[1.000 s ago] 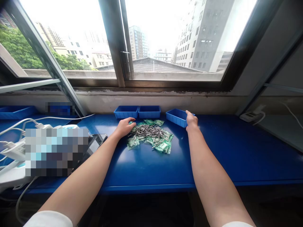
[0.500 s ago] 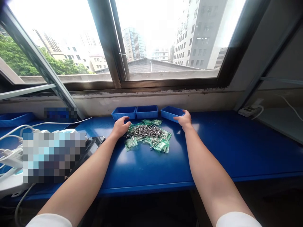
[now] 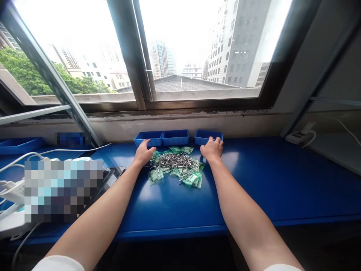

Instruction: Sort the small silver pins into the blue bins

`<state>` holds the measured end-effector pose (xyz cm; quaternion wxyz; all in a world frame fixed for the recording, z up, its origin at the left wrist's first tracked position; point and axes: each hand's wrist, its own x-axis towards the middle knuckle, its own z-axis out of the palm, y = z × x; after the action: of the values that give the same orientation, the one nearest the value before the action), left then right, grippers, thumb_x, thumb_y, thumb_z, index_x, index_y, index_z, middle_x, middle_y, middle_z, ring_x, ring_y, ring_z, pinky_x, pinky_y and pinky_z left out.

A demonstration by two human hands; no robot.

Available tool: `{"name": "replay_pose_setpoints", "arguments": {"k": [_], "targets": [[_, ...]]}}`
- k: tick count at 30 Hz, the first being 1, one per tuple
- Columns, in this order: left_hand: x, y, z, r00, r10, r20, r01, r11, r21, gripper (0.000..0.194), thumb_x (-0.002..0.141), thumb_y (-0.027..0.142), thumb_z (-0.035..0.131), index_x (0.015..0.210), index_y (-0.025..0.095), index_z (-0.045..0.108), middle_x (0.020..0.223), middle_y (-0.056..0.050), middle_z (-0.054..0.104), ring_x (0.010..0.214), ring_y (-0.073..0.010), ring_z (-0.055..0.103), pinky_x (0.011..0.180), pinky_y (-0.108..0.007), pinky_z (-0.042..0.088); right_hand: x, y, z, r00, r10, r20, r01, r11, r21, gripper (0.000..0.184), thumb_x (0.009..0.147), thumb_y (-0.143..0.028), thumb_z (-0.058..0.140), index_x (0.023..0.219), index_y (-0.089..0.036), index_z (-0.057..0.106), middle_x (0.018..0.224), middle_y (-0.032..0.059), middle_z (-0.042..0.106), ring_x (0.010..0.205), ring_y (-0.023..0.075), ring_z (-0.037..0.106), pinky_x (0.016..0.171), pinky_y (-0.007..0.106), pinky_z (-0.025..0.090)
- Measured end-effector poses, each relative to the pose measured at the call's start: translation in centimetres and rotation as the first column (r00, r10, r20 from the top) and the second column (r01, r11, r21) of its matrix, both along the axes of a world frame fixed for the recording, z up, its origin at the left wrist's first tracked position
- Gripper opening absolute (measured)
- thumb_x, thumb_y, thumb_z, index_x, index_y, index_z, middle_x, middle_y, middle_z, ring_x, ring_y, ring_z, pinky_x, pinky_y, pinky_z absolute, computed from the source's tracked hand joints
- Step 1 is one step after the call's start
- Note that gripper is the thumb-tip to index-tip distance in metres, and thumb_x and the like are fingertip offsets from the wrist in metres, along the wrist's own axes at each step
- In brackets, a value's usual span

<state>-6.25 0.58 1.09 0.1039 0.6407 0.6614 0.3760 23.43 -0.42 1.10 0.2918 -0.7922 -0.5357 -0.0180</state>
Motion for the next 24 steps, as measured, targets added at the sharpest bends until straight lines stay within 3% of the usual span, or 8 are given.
{"name": "replay_pose_setpoints", "arguments": {"k": [4,8,11,17,21,24], "targets": [[0.1,-0.1,0.2,1.0,-0.014,0.027,0.015,1.0,-0.027,0.064,0.078,0.031,0.054,0.137,0.011,0.043,0.151,-0.014,0.03,0.14,-0.0253,0.026,0.113,-0.036,0.026,-0.1,0.6,-0.7,0.997,0.073,-0.005,-0.073,0.991,-0.108,0.074,0.073,-0.041,0.056,0.14,-0.017,0.036,0.149,0.0169,0.022,0.135,0.0411,0.02,0.105,0.05,0.028],[0.3,0.1,0.0,0.998,-0.036,0.045,0.038,0.998,-0.058,0.067,0.077,0.032,0.054,0.139,0.01,0.041,0.152,-0.013,0.025,0.141,-0.0257,0.023,0.115,-0.035,0.022,0.3,1.6,-1.2,0.989,0.148,-0.02,-0.15,0.975,-0.162,0.085,0.071,-0.043,0.058,0.145,-0.017,0.024,0.156,0.0156,0.008,0.142,0.0374,0.002,0.112,0.054,0.015],[0.4,0.3,-0.2,0.997,-0.049,0.055,0.052,0.997,-0.065,0.068,0.076,0.033,0.055,0.139,0.012,0.041,0.154,-0.012,0.023,0.141,-0.0264,0.021,0.115,-0.035,0.021,0.5,2.5,-1.0,0.982,0.186,-0.019,-0.187,0.966,-0.18,0.089,0.069,-0.043,0.06,0.145,-0.016,0.023,0.156,0.0169,0.006,0.143,0.0363,0.002,0.112,0.056,0.014],[0.4,0.4,-0.2,0.998,-0.065,0.012,0.066,0.99,-0.126,0.072,0.075,0.038,0.054,0.141,0.013,0.038,0.155,-0.012,0.018,0.142,-0.0282,0.017,0.114,-0.04,0.021,0.7,3.9,0.0,0.97,0.245,0.005,-0.238,0.949,-0.208,0.086,0.068,-0.043,0.061,0.141,-0.009,0.029,0.152,0.0202,0.018,0.142,0.0361,0.009,0.113,0.051,0.02],[0.5,0.2,0.1,0.998,-0.06,0.004,0.06,0.985,-0.161,0.073,0.075,0.041,0.052,0.143,0.018,0.036,0.155,-0.009,0.019,0.142,-0.0298,0.017,0.113,-0.043,0.023,0.7,3.9,0.1,0.963,0.267,-0.019,-0.266,0.943,-0.199,0.091,0.067,-0.044,0.063,0.143,-0.008,0.027,0.154,0.02,0.013,0.143,0.0364,0.005,0.113,0.05,0.02],[0.5,0.0,0.2,0.998,-0.065,-0.006,0.063,0.981,-0.183,0.073,0.075,0.041,0.052,0.143,0.019,0.036,0.155,-0.008,0.02,0.142,-0.0313,0.017,0.111,-0.047,0.024,0.8,3.5,0.3,0.952,0.287,-0.103,-0.303,0.93,-0.208,0.093,0.068,-0.047,0.062,0.145,-0.011,0.025,0.156,0.0149,0.007,0.143,0.0346,-0.001,0.114,0.05,0.017]]}}
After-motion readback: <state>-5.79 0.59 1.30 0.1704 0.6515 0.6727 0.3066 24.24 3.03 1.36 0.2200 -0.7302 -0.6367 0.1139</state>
